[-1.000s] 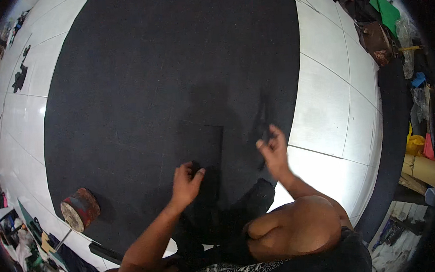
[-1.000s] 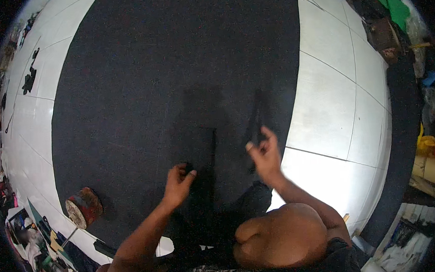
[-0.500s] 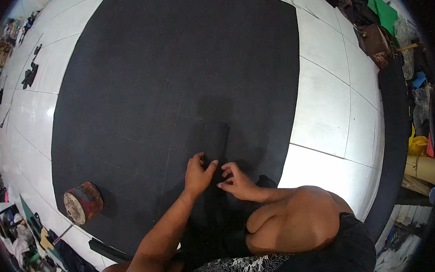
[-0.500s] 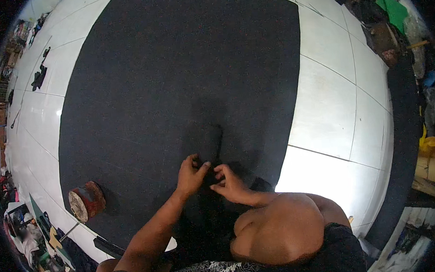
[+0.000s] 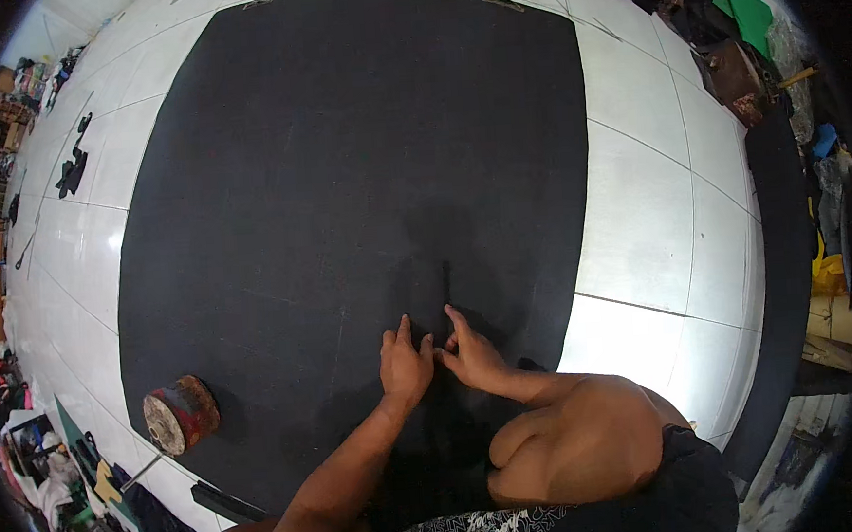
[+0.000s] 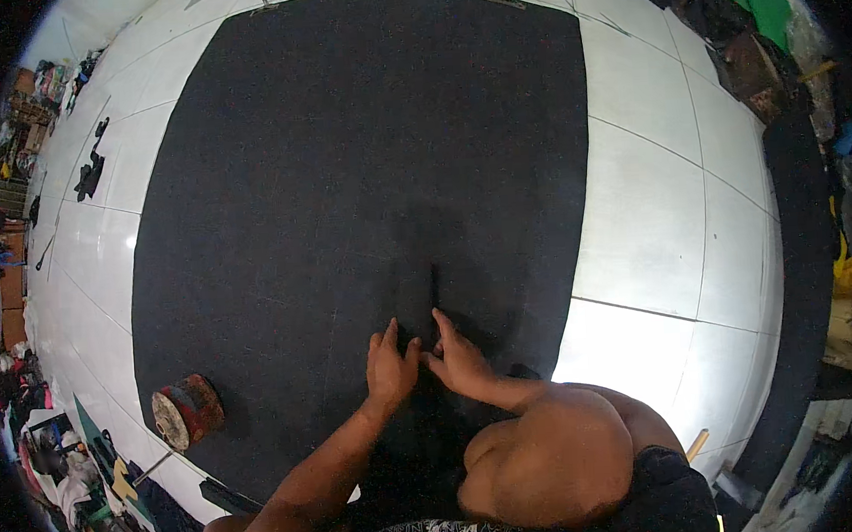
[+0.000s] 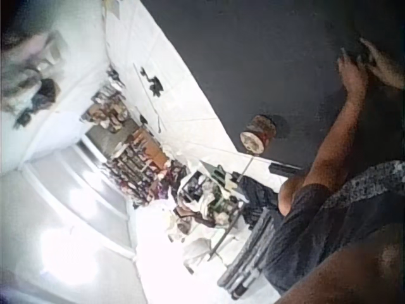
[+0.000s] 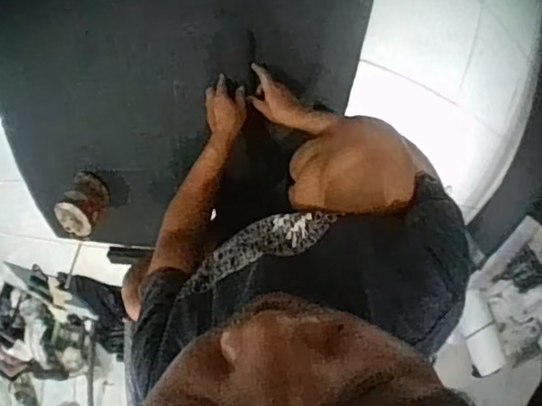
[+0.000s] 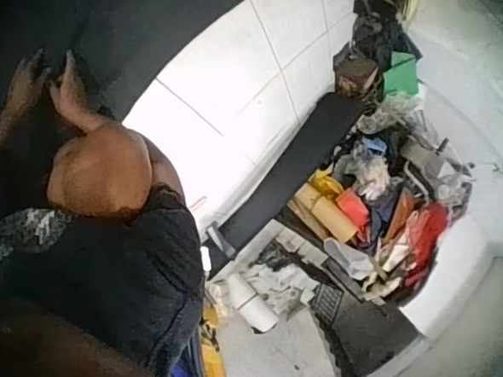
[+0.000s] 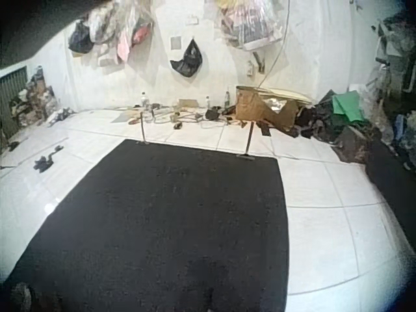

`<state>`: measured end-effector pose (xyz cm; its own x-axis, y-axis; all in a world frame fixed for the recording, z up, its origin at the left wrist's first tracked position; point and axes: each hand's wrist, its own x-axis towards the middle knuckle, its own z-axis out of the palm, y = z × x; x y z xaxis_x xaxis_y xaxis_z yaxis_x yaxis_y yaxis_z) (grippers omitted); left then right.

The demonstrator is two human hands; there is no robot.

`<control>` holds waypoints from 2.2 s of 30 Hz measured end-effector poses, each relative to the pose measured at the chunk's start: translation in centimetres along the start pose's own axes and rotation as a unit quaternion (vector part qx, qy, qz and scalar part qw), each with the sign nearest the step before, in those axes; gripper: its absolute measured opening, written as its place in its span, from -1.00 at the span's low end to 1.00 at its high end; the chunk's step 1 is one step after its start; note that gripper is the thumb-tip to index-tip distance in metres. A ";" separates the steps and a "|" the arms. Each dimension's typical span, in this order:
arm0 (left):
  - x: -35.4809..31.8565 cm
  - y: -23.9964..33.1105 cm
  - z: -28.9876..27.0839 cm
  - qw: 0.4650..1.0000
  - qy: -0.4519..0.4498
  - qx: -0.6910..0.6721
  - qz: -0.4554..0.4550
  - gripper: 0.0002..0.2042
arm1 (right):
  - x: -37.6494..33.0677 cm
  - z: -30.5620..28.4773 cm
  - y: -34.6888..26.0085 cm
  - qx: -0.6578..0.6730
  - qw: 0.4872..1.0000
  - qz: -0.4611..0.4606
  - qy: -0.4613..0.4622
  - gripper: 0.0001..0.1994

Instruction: Cutting strips from a large sheet of black foam or synthetic textile using a vertical cutting machine.

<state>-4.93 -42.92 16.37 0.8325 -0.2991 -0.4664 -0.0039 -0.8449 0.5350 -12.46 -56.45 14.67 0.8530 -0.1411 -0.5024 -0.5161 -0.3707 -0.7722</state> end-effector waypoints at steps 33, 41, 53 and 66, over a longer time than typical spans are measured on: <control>5.4 0.4 -3.1 0.726 -0.040 -0.671 -0.148 -0.01 | 0.9 -3.9 -5.2 0.126 0.981 0.126 -0.081 -0.27; 10.3 -3.0 -8.4 0.762 0.019 -0.639 -0.103 -0.62 | 2.9 -10.7 -1.7 -0.066 0.993 -0.082 -0.061 -0.47; 10.1 -4.1 -8.1 0.965 -0.029 -0.239 0.105 -0.68 | 5.5 -12.7 0.7 -0.164 0.956 -0.148 0.191 -0.60; 9.6 -3.7 -3.4 0.945 0.073 -0.286 0.139 -0.54 | 8.4 -9.0 2.3 0.071 0.950 -0.162 0.256 -0.26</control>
<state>4.99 -41.17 12.28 0.9112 -0.3749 -0.1709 0.0312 -0.3508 0.9359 -5.79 -66.75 12.20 0.8754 -0.4834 -0.0028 -0.1949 -0.3476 -0.9172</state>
